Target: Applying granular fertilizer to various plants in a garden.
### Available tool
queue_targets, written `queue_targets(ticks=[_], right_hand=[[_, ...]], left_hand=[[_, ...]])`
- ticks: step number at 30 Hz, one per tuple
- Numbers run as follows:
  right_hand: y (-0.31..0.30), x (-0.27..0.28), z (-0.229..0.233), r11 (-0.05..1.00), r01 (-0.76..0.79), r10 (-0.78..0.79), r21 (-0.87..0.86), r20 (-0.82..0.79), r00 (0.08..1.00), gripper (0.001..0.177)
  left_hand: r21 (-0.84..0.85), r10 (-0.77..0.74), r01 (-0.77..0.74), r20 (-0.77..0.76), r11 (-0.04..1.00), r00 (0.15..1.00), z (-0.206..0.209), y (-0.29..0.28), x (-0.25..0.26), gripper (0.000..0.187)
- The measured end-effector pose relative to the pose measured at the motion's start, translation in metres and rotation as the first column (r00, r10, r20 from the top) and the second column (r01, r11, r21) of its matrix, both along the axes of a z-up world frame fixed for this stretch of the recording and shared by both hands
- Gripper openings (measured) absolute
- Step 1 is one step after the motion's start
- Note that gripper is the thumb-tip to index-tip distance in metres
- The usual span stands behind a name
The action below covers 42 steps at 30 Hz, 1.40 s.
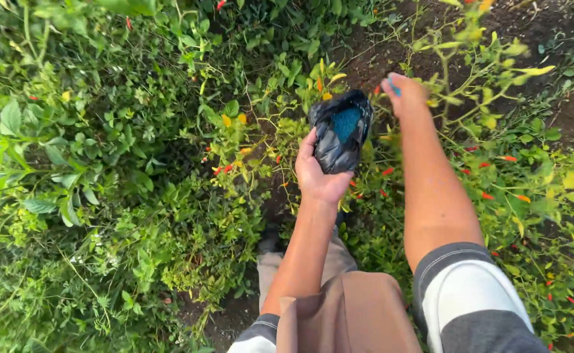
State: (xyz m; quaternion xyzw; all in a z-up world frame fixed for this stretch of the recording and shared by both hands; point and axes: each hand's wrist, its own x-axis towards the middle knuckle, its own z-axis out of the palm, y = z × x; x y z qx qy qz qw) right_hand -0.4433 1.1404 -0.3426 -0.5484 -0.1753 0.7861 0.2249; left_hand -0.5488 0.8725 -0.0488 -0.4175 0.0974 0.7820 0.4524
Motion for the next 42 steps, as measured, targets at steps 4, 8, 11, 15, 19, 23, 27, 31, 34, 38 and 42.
queue_targets(ticks=[4, 8, 11, 15, 19, 23, 27, 31, 34, 38, 42], right_hand=[[0.002, 0.02, 0.022, 0.993, -0.106, 0.08, 0.059, 0.345, 0.935, 0.02], [0.0, 0.044, -0.003, 0.984, -0.17, 0.127, 0.048, 0.481, 0.867, 0.022], [-0.004, 0.057, -0.026, 0.976, -0.196, 0.117, 0.096, 0.529, 0.84, 0.029], [-0.004, 0.071, -0.038, 0.989, -0.046, -0.026, 0.143, 0.469, 0.883, 0.04], [0.0, 0.078, -0.035, 0.967, 0.253, -0.255, 0.03, 0.108, 0.961, 0.04], [-0.005, 0.049, 0.045, 0.928, 0.34, -0.369, -0.154, -0.247, 0.896, 0.036], [-0.02, 0.011, 0.189, 0.997, 0.058, -0.079, -0.056, -0.538, 0.839, 0.03], [-0.039, -0.015, 0.315, 0.738, -0.539, 0.654, 0.407, -0.234, 0.72, 0.023], [-0.056, -0.029, 0.337, 0.235, -0.778, 0.829, 0.583, 0.297, 0.473, 0.023], [-0.085, -0.043, 0.338, -0.175, -0.809, 0.662, 0.561, 0.676, 0.325, 0.024], [-0.118, -0.045, 0.302, -0.406, -0.844, 0.383, 0.35, 0.904, 0.19, 0.015]], left_hand=[[-0.029, 0.016, -0.015, 0.003, 0.999, 1.0, -0.017, 0.007, 0.0, 0.024], [-0.023, 0.014, -0.015, -0.014, 1.0, 1.0, -0.022, 0.012, 0.005, 0.022], [-0.129, -0.023, 0.026, 0.026, 0.991, 0.999, -0.01, 0.017, 0.002, 0.024], [-0.103, -0.031, 0.032, 0.011, 0.994, 0.999, -0.018, 0.017, 0.008, 0.023], [-0.153, -0.056, 0.056, 0.002, 0.987, 0.998, -0.015, 0.02, 0.012, 0.023], [-0.089, -0.045, 0.042, -0.033, 0.995, 0.998, -0.023, 0.022, 0.023, 0.02], [-0.001, -0.021, 0.021, -0.101, 1.0, 0.995, -0.044, 0.016, 0.031, 0.021], [-0.157, -0.064, 0.05, -0.083, 0.986, 0.994, 0.022, 0.036, 0.019, 0.027], [-0.146, -0.087, 0.069, -0.123, 0.987, 0.989, 0.044, 0.041, 0.019, 0.033], [-0.011, -0.037, 0.036, -0.212, 0.999, 0.977, 0.014, 0.026, 0.028, 0.027], [-0.168, -0.109, 0.082, -0.163, 0.982, 0.981, 0.046, 0.024, 0.024, 0.027]])
